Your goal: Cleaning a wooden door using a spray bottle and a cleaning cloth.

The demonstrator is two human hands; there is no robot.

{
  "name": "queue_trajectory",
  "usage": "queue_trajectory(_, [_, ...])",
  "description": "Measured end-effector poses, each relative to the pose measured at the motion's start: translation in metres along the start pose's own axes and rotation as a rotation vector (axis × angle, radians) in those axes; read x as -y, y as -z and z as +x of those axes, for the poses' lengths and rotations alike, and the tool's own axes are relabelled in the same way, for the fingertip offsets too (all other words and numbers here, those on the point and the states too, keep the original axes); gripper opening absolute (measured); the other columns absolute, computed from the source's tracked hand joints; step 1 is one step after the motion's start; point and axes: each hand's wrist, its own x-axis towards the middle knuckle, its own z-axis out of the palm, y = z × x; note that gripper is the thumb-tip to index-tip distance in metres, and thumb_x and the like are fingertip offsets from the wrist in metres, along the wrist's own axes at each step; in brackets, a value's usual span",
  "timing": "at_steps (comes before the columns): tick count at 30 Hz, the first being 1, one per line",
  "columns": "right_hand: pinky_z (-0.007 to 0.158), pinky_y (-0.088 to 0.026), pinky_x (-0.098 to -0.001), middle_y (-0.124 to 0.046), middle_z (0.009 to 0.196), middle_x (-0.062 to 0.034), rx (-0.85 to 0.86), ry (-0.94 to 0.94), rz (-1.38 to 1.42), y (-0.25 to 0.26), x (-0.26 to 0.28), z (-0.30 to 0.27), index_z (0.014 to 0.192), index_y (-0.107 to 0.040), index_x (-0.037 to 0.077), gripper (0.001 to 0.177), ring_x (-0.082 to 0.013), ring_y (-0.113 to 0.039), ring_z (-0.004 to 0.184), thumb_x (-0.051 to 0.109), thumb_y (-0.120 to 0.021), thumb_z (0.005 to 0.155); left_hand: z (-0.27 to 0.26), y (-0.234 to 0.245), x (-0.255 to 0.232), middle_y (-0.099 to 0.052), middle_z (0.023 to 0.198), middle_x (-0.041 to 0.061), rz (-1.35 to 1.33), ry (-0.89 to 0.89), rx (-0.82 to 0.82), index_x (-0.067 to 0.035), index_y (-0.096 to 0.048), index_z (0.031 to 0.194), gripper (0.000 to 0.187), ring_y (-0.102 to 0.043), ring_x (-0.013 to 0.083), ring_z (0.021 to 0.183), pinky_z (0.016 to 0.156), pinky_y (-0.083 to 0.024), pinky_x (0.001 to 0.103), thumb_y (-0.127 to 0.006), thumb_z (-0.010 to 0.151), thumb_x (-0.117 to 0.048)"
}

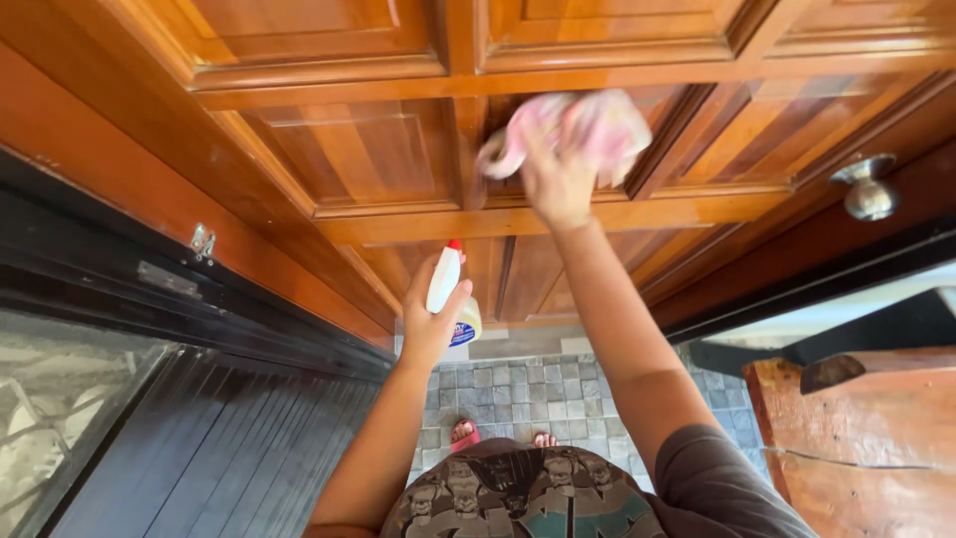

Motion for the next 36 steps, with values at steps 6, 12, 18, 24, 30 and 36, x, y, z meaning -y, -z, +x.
queue_trajectory(6, [0.094,-0.041,-0.0576,-0.040,0.152,-0.0250,0.159,0.010,-0.209,-0.007,0.014,-0.014,0.147,-0.062,0.026,0.052,-0.0446,-0.055,0.112,0.015,-0.065,0.097,-0.008,0.015,0.022,-0.069,0.121,0.008,-0.025,-0.032,-0.042,-0.001,-0.062,0.127,0.039,-0.066,0.0155,0.116,0.102,-0.050,0.030,-0.071,0.089,0.001])
queue_trajectory(12, [0.111,-0.042,-0.0551,-0.058,0.134,-0.0108,0.342,0.324,-0.010,-0.005,0.055,-0.031,0.142,-0.061,0.015,0.051,-0.0330,-0.055,0.126,0.011,-0.062,0.091,-0.013,0.049,0.034,-0.068,0.121,0.007,-0.097,-0.004,-0.166,-0.001,-0.060,0.131,0.042,-0.064,0.0145,0.112,0.099,-0.050,0.028,-0.071,0.090,0.000])
queue_trajectory(18, [0.112,-0.043,-0.0526,-0.061,0.129,-0.0089,0.466,0.475,0.052,-0.067,0.081,-0.006,0.134,-0.062,0.012,0.041,-0.0322,-0.055,0.129,0.014,-0.057,0.093,-0.013,0.087,0.000,-0.067,0.122,0.007,-0.062,-0.063,-0.273,0.000,-0.059,0.132,0.040,-0.062,0.0139,0.114,0.100,-0.048,0.028,-0.069,0.093,0.000])
queue_trajectory(24, [0.108,-0.043,-0.0560,-0.063,0.137,-0.0030,0.240,0.565,-0.116,-0.047,0.139,0.046,0.156,-0.055,0.026,0.064,-0.0301,-0.052,0.130,0.014,-0.057,0.093,0.011,0.128,-0.023,-0.071,0.110,0.009,0.164,-0.113,-0.465,0.000,-0.064,0.122,0.030,-0.068,0.0158,0.103,0.094,-0.055,0.029,-0.069,0.093,0.001])
queue_trajectory(30, [0.111,-0.042,-0.0597,-0.055,0.140,-0.0164,0.193,0.618,-0.228,-0.077,0.217,0.114,0.158,-0.046,0.036,0.073,-0.0445,-0.050,0.125,0.009,-0.057,0.091,-0.001,0.151,-0.037,-0.068,0.119,0.009,-0.002,-0.140,-0.431,0.001,-0.058,0.130,0.038,-0.066,0.0158,0.113,0.099,-0.053,0.029,-0.067,0.092,0.001])
queue_trajectory(36, [0.091,-0.045,-0.0581,-0.057,0.134,-0.0270,0.307,0.983,-0.666,-0.137,0.233,0.067,0.140,-0.044,0.012,0.034,-0.0447,-0.057,0.117,0.006,-0.052,0.108,-0.027,0.162,-0.015,-0.068,0.125,0.011,-0.086,-0.073,-0.443,0.003,-0.057,0.135,0.045,-0.065,0.0170,0.118,0.102,-0.051,0.030,-0.069,0.092,0.001])
